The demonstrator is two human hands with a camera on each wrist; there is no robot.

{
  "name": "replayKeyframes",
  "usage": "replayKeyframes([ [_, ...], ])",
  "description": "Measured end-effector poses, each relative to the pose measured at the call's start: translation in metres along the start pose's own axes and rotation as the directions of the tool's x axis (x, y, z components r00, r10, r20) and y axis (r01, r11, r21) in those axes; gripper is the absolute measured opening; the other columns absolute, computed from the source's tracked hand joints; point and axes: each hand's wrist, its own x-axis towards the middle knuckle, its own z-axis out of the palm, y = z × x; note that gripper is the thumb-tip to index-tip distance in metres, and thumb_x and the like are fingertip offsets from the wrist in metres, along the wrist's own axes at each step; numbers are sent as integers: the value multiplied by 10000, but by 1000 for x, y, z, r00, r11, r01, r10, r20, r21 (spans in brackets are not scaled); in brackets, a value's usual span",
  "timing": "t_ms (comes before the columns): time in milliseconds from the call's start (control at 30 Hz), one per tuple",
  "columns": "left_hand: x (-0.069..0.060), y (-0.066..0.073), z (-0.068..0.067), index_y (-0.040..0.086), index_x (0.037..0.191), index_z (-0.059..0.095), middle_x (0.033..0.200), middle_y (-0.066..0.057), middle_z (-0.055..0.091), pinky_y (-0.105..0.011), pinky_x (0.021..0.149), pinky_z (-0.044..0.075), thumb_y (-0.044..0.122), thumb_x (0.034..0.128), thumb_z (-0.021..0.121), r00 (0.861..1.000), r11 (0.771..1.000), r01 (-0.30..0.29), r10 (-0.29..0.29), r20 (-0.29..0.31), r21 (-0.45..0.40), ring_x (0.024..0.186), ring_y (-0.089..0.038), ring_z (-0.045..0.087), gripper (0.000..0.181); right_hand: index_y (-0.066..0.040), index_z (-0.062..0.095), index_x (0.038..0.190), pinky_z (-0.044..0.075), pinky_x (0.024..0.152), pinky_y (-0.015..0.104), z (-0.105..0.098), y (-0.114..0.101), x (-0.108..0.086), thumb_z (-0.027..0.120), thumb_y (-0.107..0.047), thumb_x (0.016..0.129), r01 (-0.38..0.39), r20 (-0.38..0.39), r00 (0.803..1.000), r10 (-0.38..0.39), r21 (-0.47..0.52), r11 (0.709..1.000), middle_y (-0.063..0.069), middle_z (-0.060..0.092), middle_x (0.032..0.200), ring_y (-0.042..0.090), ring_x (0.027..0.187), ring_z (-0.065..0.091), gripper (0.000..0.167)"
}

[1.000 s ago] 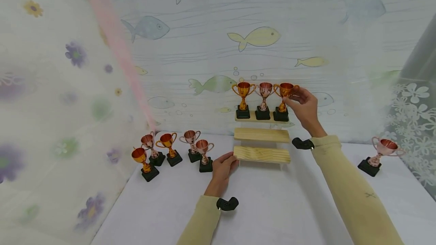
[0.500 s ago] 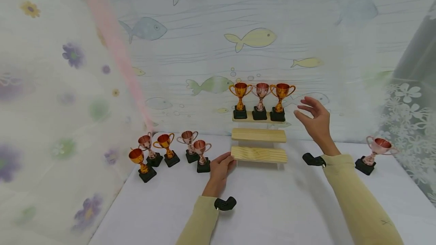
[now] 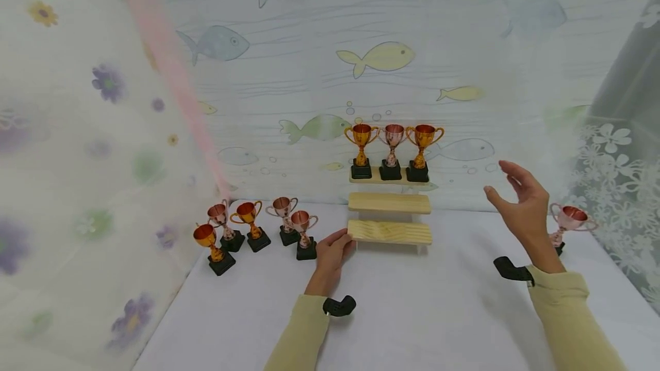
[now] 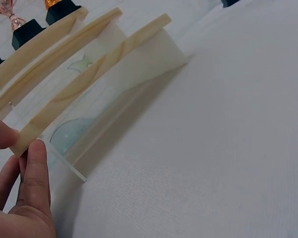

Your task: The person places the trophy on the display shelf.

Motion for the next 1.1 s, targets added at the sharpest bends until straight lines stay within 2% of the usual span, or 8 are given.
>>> replayKeyframes([
  [133, 0, 0, 0, -82, 1247, 663, 1142, -181, 691, -253, 827, 602, -5, 936, 669, 1000, 1000, -16, 16, 5, -13, 896, -140, 692, 321, 0, 608, 1374, 338, 1176, 199, -30, -1, 0, 748, 71, 825, -28, -71, 997, 19, -138, 990, -37, 611, 1391, 25, 1341, 485, 571],
  [267, 1, -1, 0, -95, 1249, 654, 1127, -182, 691, -252, 824, 602, -15, 940, 663, 1000, 1000, -20, 21, 14, -22, 885, -134, 692, 319, -52, 602, 1404, 308, 1182, 186, -64, 5, -1, 751, 1, 835, -80, -140, 989, 46, -245, 966, 4, 576, 1448, 11, 1362, 449, 591],
  [400, 0, -1, 0, -84, 1258, 656, 1132, -178, 695, -256, 833, 601, -12, 943, 663, 1000, 1000, -16, 16, 16, -18, 878, -126, 695, 323, -69, 540, 1466, 248, 1207, 196, -94, 21, -8, 740, -39, 852, -146, -201, 976, 80, -341, 929, 58, 494, 1534, 61, 1441, 378, 647],
  [600, -5, 3, 0, -81, 1270, 651, 1150, -177, 695, -290, 867, 601, -11, 947, 658, 1000, 1000, -13, 13, 14, -11, 881, -125, 692, 331, -109, 388, 1564, 168, 1274, 385, -119, 42, -25, 721, -144, 909, -314, -268, 939, 216, -409, 856, 58, 329, 1638, 168, 1528, 246, 735],
  [767, -6, 5, -1, -82, 1272, 649, 1150, -174, 693, -284, 869, 599, -14, 949, 648, 1000, 1000, -17, 17, 8, -11, 886, -122, 688, 330, -124, 277, 1609, 134, 1276, 478, -128, 55, -33, 687, -212, 944, -439, -290, 894, 342, -407, 801, 96, 237, 1672, 242, 1550, 178, 786],
  [1000, -3, 2, 0, -81, 1256, 659, 1165, -203, 687, -264, 844, 602, -17, 941, 657, 1000, 1000, -23, 23, 3, -7, 897, -138, 694, 321, -206, 161, 1642, 128, 1281, 442, -127, 70, -36, 699, -331, 937, -624, -287, 781, 555, -321, 712, 32, 132, 1707, 243, 1567, 113, 896],
  [1100, -4, 2, 1, -93, 1254, 654, 1175, -220, 685, -250, 822, 603, -24, 938, 655, 1000, 1000, -29, 29, 7, 0, 889, -137, 695, 323, -210, 128, 1646, 134, 1280, 438, -127, 72, -37, 685, -366, 945, -665, -260, 747, 612, -298, 685, 34, 103, 1714, 256, 1573, 107, 908],
])
